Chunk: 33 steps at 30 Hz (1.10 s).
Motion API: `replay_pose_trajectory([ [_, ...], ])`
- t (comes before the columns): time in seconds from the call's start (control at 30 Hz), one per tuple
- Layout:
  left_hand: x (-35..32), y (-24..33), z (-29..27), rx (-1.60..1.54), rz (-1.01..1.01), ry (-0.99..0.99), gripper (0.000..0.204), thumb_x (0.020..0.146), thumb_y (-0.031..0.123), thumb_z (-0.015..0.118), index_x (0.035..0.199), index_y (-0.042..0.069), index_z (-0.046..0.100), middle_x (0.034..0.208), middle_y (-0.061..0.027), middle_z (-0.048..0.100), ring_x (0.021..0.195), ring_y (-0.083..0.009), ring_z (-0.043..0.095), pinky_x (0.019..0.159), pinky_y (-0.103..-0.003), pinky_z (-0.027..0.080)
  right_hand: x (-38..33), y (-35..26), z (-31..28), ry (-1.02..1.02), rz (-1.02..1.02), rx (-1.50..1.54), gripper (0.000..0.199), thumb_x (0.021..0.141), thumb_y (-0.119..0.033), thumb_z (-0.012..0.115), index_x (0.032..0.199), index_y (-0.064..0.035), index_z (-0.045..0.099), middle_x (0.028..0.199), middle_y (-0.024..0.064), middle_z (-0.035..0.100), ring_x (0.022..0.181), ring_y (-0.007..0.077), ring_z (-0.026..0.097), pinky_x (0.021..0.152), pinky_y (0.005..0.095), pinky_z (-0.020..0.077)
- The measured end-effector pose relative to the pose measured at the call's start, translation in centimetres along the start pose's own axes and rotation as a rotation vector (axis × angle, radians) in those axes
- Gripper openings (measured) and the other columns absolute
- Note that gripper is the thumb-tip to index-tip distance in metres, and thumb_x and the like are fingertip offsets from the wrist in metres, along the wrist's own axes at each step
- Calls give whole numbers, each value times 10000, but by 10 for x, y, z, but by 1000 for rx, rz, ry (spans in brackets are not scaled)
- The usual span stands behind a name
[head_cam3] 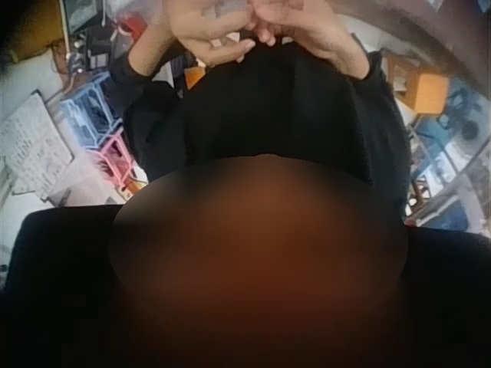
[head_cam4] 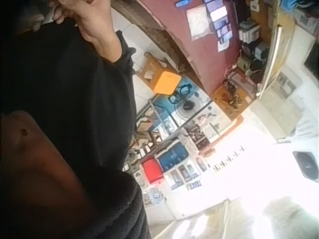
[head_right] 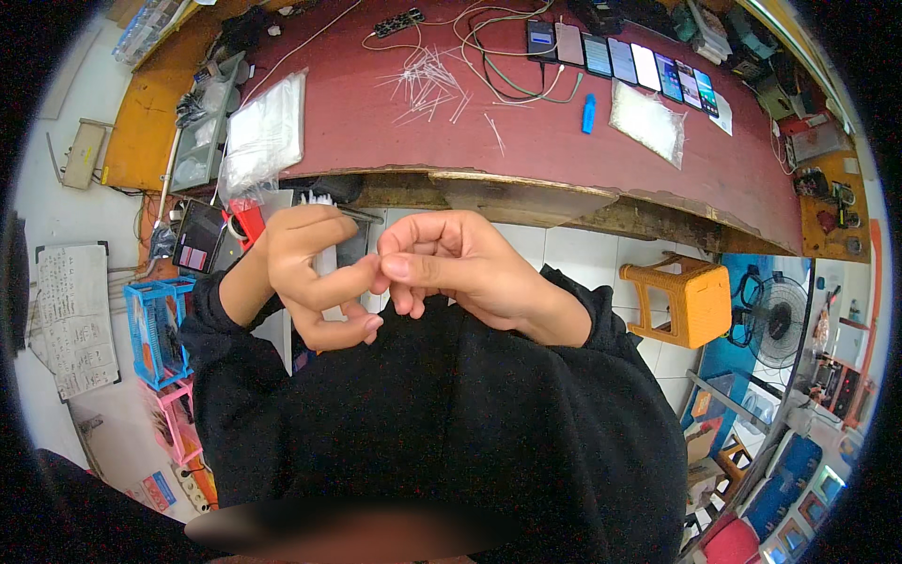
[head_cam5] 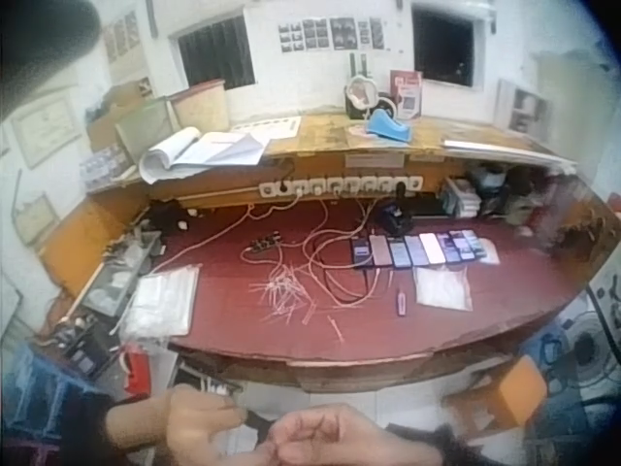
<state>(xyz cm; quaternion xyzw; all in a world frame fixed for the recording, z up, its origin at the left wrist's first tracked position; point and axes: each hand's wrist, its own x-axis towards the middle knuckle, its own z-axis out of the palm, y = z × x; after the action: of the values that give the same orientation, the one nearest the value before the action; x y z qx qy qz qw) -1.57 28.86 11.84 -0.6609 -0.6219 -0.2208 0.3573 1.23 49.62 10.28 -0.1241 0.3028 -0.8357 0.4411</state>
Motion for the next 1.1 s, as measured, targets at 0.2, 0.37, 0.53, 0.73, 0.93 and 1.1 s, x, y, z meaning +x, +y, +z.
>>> replay_pose_trajectory([
  [0.2, -3, 0, 11, -2, -28, 77, 334, 716, 277, 638, 1028, 285, 519, 956, 31, 598, 465, -125, 411, 413, -216, 323, 2, 0, 0, -29, -6, -19, 229, 860, -211, 610, 932, -13, 520, 763, 45, 562, 631, 107, 548, 582, 227, 414],
  [0.37, -7, -1, 18, 36, -3, 130, 338, 752, 293, 629, 1061, 269, 495, 1018, 15, 614, 471, -139, 444, 422, -219, 351, 0, 2, 0, -91, -79, 38, 185, 891, -182, 569, 966, -20, 522, 767, 18, 569, 644, 88, 556, 571, 213, 433],
  [0.53, -12, -3, 22, 60, 34, 175, 342, 775, 288, 614, 1086, 250, 475, 1086, -4, 612, 510, -189, 528, 441, -237, 407, 1, 4, -3, -194, -109, 99, 181, 891, -183, 565, 952, -15, 533, 779, 36, 585, 651, 97, 562, 575, 221, 446],
  [0.73, -16, -6, 17, 77, 59, 159, 312, 772, 270, 598, 1062, 230, 488, 1103, -13, 601, 601, -276, 595, 482, -277, 454, 3, 1, -8, -201, 11, 196, 181, 895, -178, 553, 957, -8, 566, 862, 82, 628, 661, 105, 566, 582, 225, 454],
  [0.93, -17, -2, 15, 130, 73, 155, 260, 764, 215, 591, 1008, 189, 506, 1077, -47, 603, 784, -290, 618, 588, -346, 523, 4, 1, -10, -160, -4, 193, 197, 902, -192, 544, 963, -8, 578, 871, 71, 632, 632, 91, 541, 563, 210, 434],
  [1.1, -12, 3, 8, 18, 43, 89, 178, 738, 124, 598, 906, 105, 541, 1012, -118, 608, 929, -298, 622, 778, -471, 528, 3, -2, -8, -36, -82, 132, 193, 903, -188, 542, 966, -12, 589, 865, 66, 632, 625, 85, 537, 555, 202, 426],
])
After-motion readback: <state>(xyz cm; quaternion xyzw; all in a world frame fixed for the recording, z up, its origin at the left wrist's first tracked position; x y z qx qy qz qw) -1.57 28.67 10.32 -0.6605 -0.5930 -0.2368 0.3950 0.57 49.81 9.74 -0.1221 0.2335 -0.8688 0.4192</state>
